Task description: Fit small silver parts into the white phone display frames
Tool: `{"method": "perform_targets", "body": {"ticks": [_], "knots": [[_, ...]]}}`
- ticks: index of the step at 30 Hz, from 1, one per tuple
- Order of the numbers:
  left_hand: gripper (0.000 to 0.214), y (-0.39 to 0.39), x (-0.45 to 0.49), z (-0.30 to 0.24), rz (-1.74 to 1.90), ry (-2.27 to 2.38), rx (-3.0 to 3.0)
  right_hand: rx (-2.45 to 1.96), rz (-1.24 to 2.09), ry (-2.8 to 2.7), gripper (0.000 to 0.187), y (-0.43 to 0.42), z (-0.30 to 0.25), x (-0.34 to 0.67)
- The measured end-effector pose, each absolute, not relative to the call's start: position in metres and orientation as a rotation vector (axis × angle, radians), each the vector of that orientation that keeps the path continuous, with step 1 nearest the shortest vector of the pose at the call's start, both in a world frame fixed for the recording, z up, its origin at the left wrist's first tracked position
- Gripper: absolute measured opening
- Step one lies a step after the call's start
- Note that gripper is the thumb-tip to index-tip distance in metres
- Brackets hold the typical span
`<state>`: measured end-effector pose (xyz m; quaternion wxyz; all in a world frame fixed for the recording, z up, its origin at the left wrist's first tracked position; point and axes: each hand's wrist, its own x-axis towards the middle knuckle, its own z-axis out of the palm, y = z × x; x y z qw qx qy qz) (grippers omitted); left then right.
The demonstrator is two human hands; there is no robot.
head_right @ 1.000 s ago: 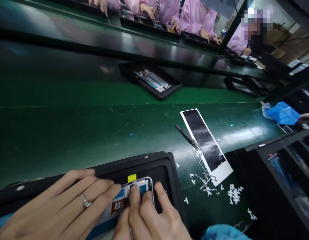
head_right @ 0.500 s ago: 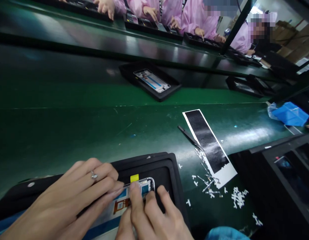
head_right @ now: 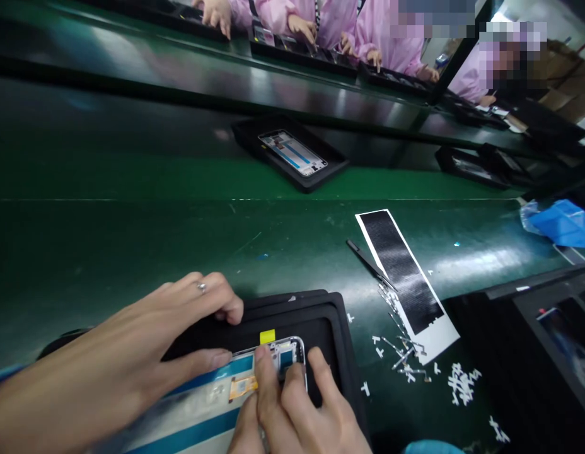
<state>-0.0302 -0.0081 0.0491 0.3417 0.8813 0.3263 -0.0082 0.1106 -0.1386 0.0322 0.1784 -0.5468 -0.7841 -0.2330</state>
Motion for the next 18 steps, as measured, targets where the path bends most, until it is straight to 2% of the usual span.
{"method": "perform_targets", "body": {"ticks": [6,14,18], "knots": [[0.008,0.005,-0.015,0.062,-0.275,0.862,2.183,-1.54,-0.631,-2.257,0.03,-0.138,0.03,0.111],[0.005,0.003,-0.019,0.062,-0.189,0.823,2.289,-1.507,-0.608,-2.27,0.028,-0.134,0.04,0.107],[0.018,0.005,-0.035,0.054,-0.132,0.705,2.392,-1.558,-0.582,-2.21,0.029,-0.14,0.03,0.105]]}}
